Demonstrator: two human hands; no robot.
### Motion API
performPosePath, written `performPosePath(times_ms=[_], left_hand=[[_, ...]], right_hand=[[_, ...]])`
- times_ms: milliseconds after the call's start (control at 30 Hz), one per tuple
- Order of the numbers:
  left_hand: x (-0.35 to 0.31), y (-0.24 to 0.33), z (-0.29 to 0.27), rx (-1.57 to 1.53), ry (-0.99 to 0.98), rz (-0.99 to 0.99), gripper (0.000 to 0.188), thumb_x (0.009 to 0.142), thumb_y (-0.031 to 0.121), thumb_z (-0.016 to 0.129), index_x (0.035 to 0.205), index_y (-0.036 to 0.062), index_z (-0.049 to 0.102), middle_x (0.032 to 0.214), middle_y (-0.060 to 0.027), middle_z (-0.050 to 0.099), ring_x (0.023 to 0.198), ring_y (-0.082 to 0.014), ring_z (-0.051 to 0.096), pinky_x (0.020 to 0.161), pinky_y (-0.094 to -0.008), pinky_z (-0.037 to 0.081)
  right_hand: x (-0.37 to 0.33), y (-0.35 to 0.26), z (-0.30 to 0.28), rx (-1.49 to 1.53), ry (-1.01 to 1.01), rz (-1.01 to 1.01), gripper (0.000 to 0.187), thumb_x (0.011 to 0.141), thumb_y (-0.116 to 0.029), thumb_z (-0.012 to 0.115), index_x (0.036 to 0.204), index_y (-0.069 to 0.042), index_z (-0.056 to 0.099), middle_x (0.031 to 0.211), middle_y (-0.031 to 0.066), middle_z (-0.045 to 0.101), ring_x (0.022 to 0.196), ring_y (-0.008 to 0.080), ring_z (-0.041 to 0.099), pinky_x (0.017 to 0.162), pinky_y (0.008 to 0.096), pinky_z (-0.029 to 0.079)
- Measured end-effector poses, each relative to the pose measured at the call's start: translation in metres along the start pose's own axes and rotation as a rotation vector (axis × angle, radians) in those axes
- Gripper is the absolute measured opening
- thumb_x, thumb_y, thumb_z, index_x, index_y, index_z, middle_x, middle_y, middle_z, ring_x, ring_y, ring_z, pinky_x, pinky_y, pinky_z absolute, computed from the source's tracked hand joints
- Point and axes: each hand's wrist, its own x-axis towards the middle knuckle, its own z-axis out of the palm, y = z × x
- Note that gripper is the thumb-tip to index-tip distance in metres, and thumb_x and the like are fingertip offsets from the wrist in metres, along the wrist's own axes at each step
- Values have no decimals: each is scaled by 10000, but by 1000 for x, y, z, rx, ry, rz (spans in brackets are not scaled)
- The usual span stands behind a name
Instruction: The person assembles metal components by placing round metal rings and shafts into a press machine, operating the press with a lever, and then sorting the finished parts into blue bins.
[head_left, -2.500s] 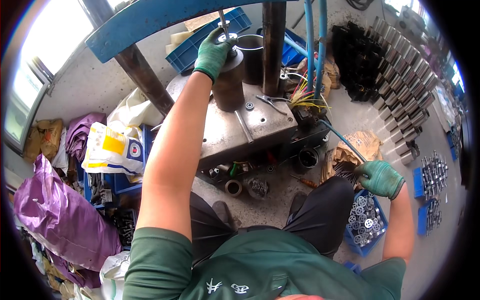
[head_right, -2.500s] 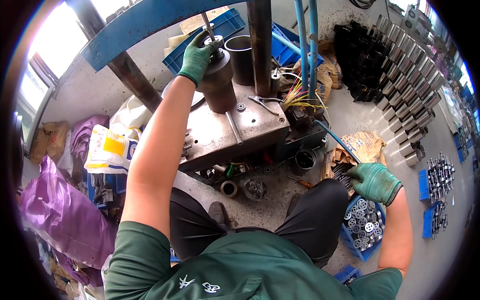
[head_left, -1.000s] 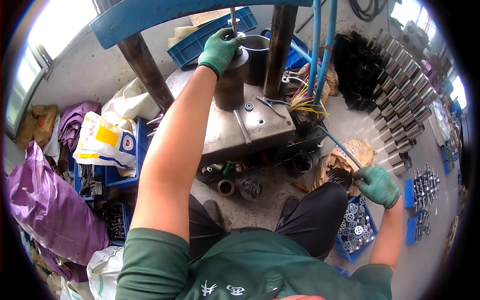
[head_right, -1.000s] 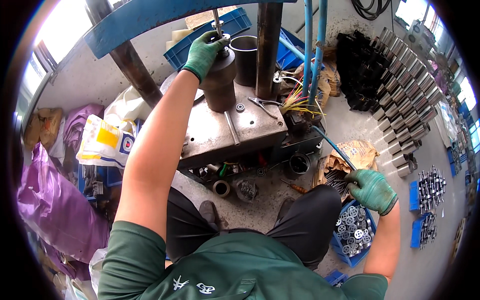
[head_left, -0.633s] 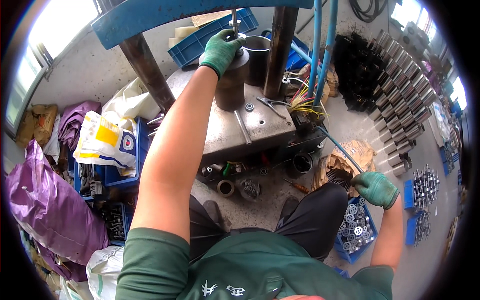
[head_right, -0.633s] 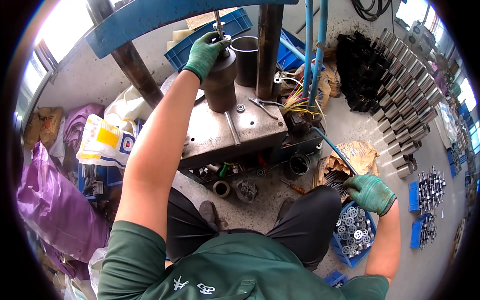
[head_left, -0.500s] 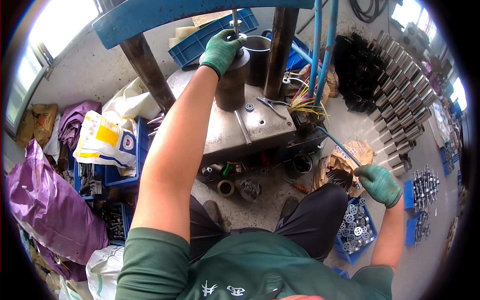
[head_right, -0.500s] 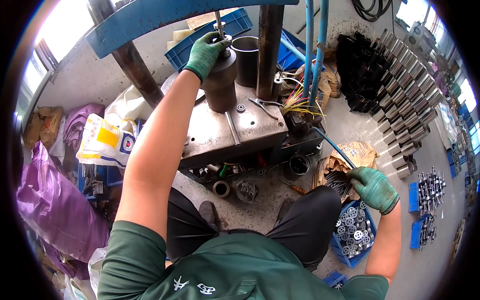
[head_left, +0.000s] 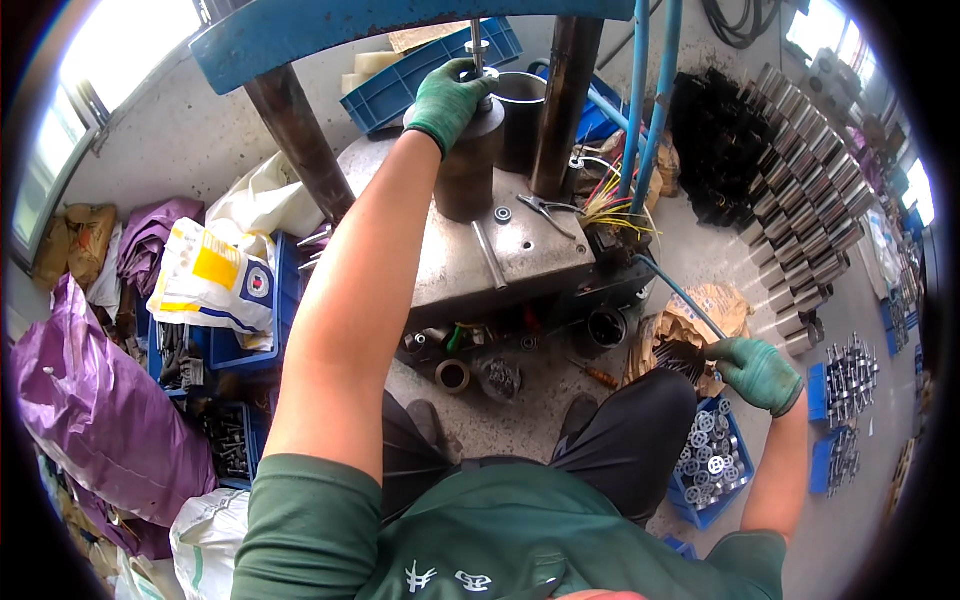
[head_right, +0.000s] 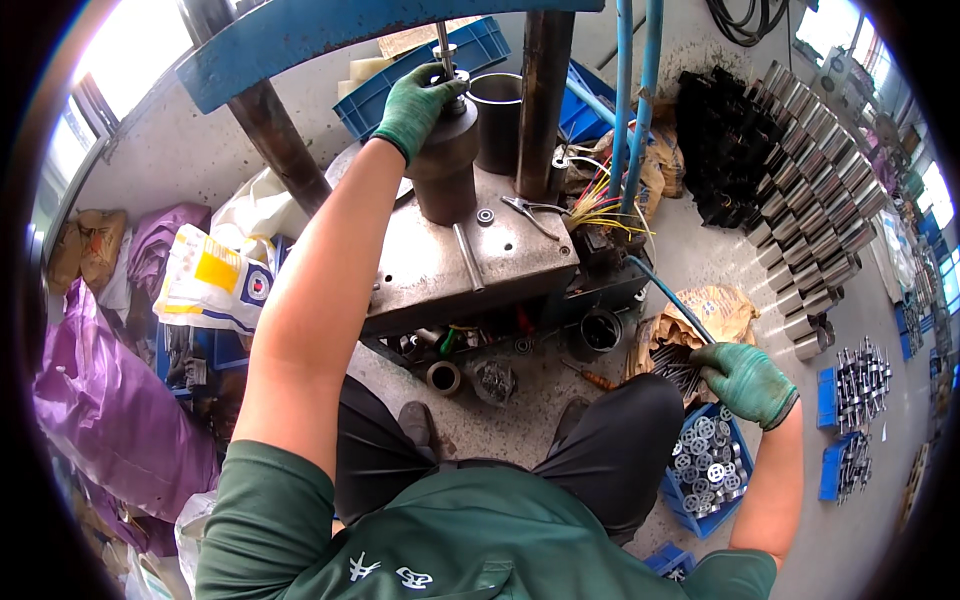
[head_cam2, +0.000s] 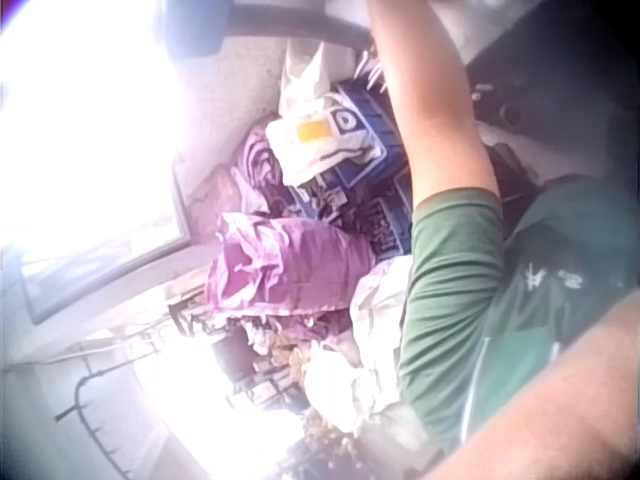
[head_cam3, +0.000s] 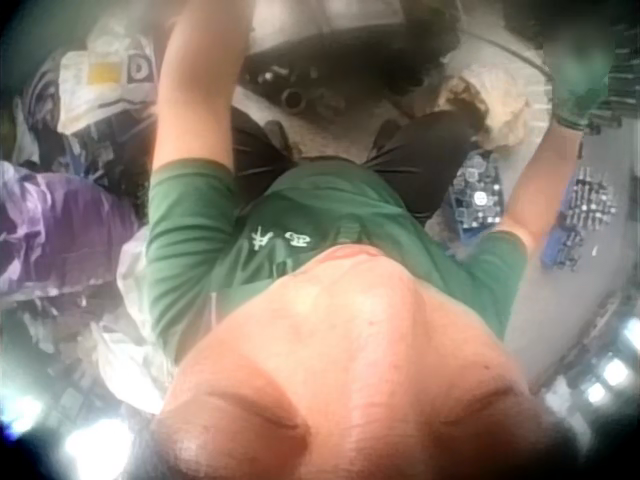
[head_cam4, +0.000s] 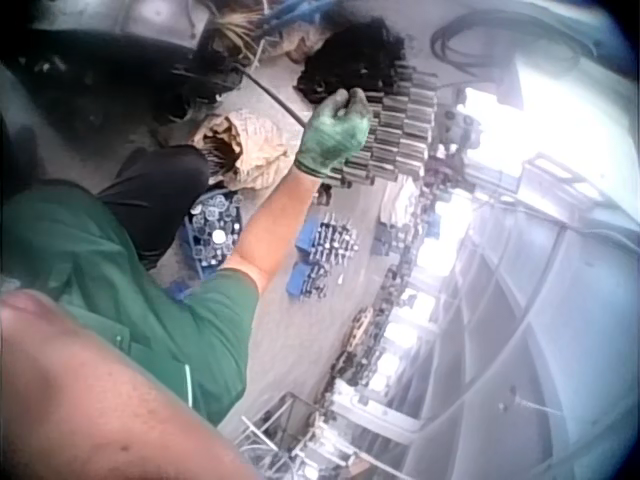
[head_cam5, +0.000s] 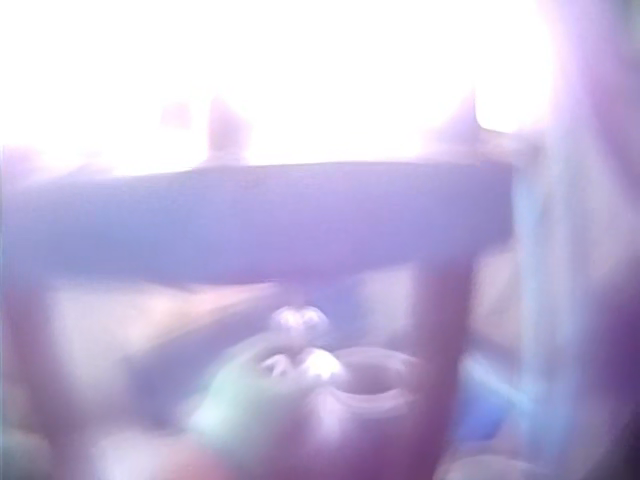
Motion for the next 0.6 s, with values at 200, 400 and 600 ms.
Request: performPosePath(times_ms=[200, 400, 600], left_hand=[[-2, 4, 0, -1, 8, -14, 349, 945, 109, 824, 1264, 10, 723, 988, -48, 749, 780, -104, 693, 739, -253, 612], [4, -1, -1, -37, -8, -3, 392, 938, 118, 833, 1296, 20, 706, 908, -41, 736, 708, -91, 669, 669, -244, 583], [3, 0, -2, 14, 4, -14, 361, 939, 120, 834, 1264, 11, 718, 1000, -42, 746, 796, -101, 689, 748, -255, 605]], right_hand=[[1, -13, -2, -67, 29, 19, 338, 955, -180, 624, 1232, -27, 743, 1174, 214, 744, 1090, 394, 708, 977, 455, 557], [6, -7, -4, 2, 170, -12, 313, 965, -155, 626, 1224, -20, 741, 1144, 214, 751, 1056, 396, 717, 953, 452, 565], [59, -12, -51, -127, 1017, -127, 190, 996, -138, 724, 1141, -17, 742, 1051, 169, 764, 922, 278, 745, 846, 374, 591]])
